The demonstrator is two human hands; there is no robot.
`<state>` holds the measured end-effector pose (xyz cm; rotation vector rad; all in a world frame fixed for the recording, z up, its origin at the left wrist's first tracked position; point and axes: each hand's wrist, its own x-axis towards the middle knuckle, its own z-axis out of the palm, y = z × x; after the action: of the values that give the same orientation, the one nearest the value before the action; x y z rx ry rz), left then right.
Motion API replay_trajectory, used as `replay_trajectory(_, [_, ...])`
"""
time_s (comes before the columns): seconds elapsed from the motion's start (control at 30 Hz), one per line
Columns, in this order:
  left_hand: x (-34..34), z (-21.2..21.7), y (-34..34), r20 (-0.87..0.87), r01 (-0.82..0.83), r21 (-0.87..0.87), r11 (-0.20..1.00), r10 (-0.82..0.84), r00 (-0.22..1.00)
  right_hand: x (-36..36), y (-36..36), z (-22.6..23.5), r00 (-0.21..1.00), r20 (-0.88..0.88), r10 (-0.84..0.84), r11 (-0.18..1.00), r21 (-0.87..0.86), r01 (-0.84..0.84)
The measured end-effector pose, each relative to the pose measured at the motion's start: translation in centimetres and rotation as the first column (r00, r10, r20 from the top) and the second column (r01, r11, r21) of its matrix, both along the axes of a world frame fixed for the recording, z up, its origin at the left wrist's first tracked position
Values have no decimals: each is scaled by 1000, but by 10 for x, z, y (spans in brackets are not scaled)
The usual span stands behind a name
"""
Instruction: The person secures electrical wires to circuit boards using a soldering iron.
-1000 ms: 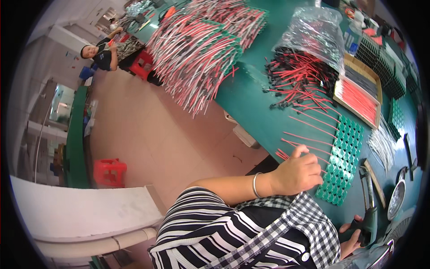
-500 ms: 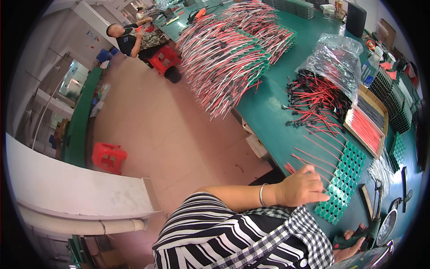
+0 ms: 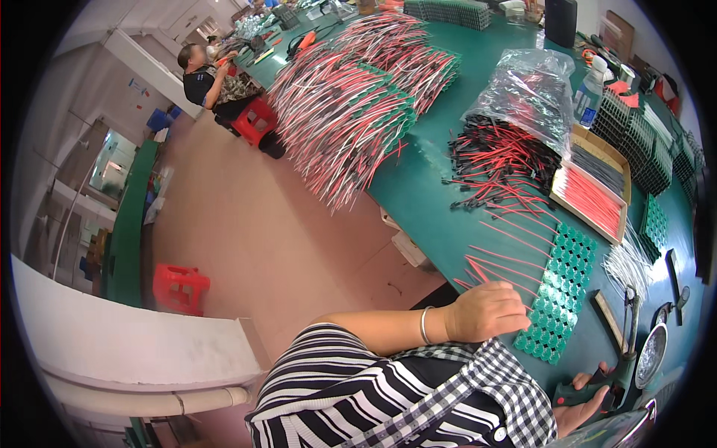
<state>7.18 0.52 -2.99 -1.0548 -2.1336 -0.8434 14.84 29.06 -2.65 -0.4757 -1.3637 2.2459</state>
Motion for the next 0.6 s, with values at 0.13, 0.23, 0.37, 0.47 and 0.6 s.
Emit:
replay_trajectory(0.13, [1,-5,-1,66,38,-13,999,-37,997,-1,1,-1,1000,-8,30,1000,-1,-30])
replay_trajectory(0.23, [1,-5,1,78,4,4,1000,-4,997,-1,0,0,999,3,32,999,11,-32])
replay_trajectory(0.37, [8,-2,4,52,-108,-21,994,109,993,2,2,1,999,-5,41,999,11,-41])
replay_trajectory(0.47, [11,0,7,-8,-137,-2,991,137,990,6,1,3,999,4,33,999,4,-33])
replay_trajectory(0.6, [7,10,4,99,-17,21,1000,15,995,13,0,4,999,35,-6,996,-86,9])
